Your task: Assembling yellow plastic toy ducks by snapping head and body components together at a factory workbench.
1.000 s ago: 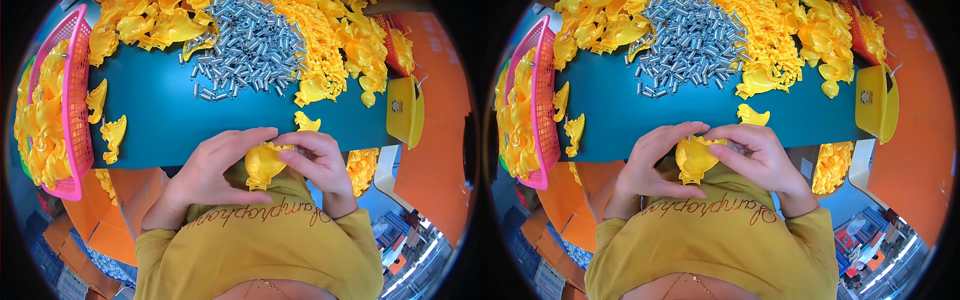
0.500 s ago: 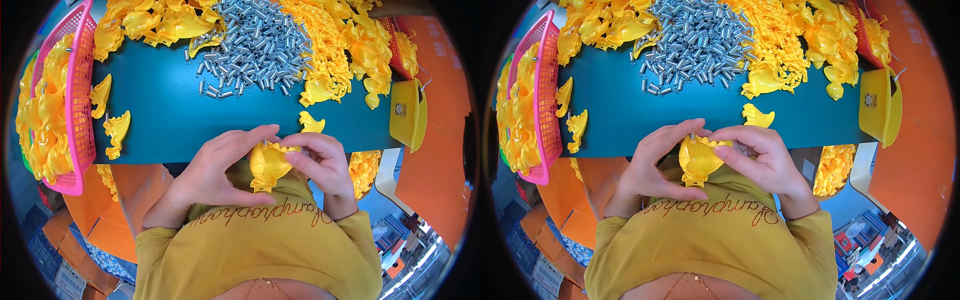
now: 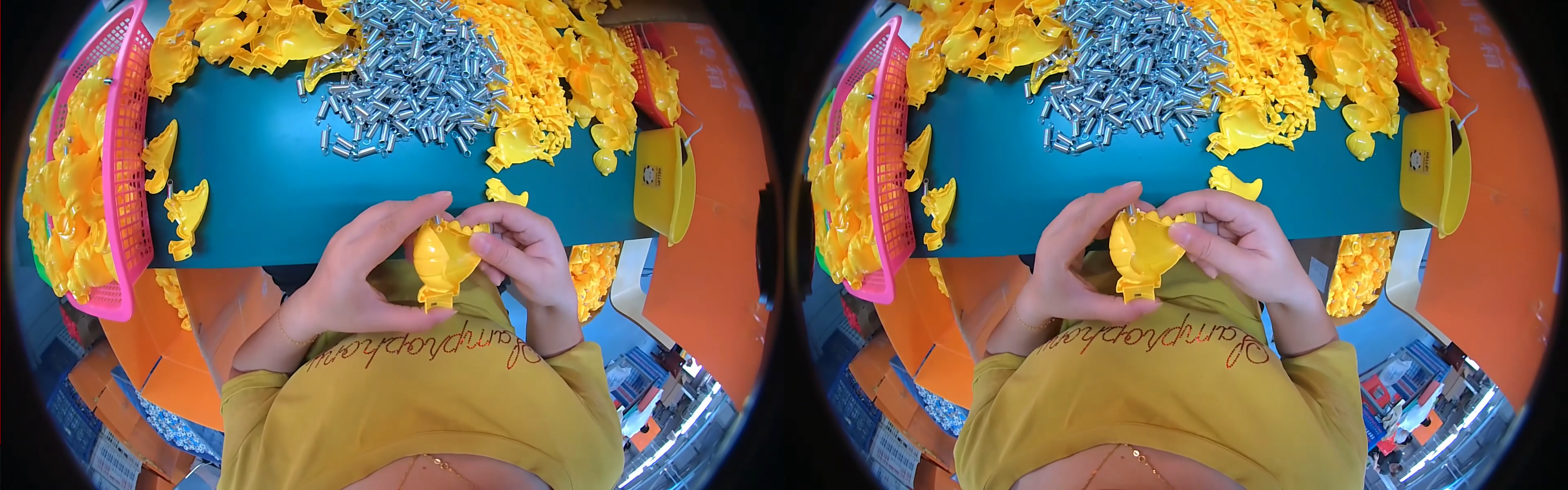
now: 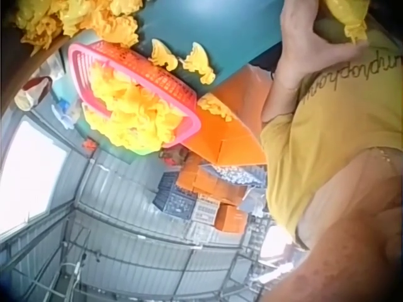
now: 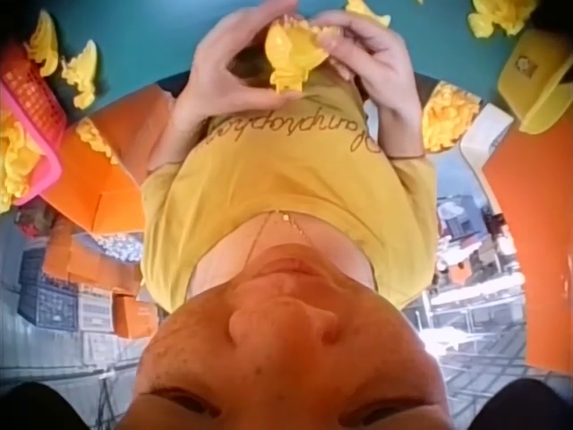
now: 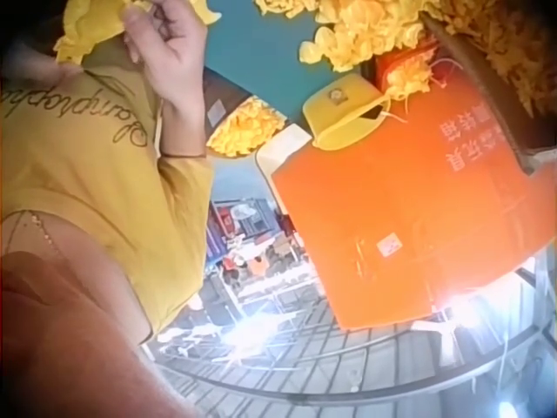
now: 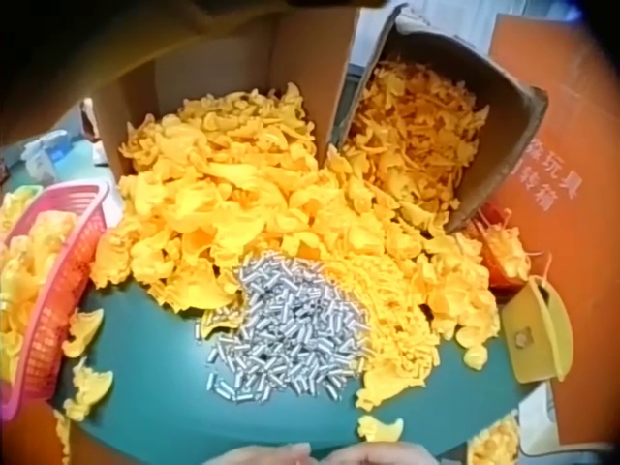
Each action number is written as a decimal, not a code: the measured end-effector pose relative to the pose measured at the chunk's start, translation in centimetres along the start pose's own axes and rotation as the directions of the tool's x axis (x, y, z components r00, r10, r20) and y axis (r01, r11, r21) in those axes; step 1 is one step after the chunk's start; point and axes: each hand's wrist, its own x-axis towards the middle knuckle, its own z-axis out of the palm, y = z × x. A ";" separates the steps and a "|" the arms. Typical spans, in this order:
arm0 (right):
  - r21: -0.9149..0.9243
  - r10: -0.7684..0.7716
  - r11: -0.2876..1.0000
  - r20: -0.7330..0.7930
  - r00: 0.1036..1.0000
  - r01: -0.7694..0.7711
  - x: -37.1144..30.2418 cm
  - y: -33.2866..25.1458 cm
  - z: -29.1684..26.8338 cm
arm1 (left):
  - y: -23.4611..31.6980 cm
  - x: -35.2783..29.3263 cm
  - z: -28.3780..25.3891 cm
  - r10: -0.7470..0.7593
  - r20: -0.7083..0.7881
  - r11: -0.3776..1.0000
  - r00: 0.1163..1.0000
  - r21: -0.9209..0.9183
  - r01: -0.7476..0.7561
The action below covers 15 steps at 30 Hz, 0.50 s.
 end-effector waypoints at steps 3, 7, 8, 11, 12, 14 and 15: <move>-0.177 -0.137 0.979 -0.220 0.966 0.098 -0.7 -0.5 0.5 | -0.7 -0.3 0.2 -0.064 -0.045 0.996 0.997 -0.066 0.061; -0.752 -0.370 0.656 -0.249 0.895 0.062 -1.9 -0.8 -2.8 | -1.1 -0.3 -0.3 0.004 -0.147 0.999 0.989 0.038 0.001; -0.804 -0.391 0.587 -0.186 0.901 0.089 -2.2 -0.6 -2.9 | -1.0 0.0 -0.5 0.009 -0.141 1.000 0.990 0.031 -0.005; -0.881 -0.424 0.465 -0.134 0.896 0.088 -2.0 0.3 -2.3 | -0.9 0.7 -0.5 0.124 -0.167 0.953 0.978 0.296 -0.070; -0.906 -0.442 0.418 -0.140 0.886 0.066 -1.7 0.7 -2.0 | -0.9 0.7 -0.3 0.126 -0.165 0.952 0.978 0.297 -0.073; -0.883 -0.444 0.465 -0.174 0.879 0.060 -1.7 1.4 -2.2 | -0.9 0.6 -0.2 0.113 -0.149 0.953 0.982 0.296 -0.064; -0.853 -0.412 0.520 -0.220 0.884 0.030 -2.0 1.6 -2.4 | -0.8 0.7 -0.2 0.110 -0.154 0.952 0.982 0.301 -0.060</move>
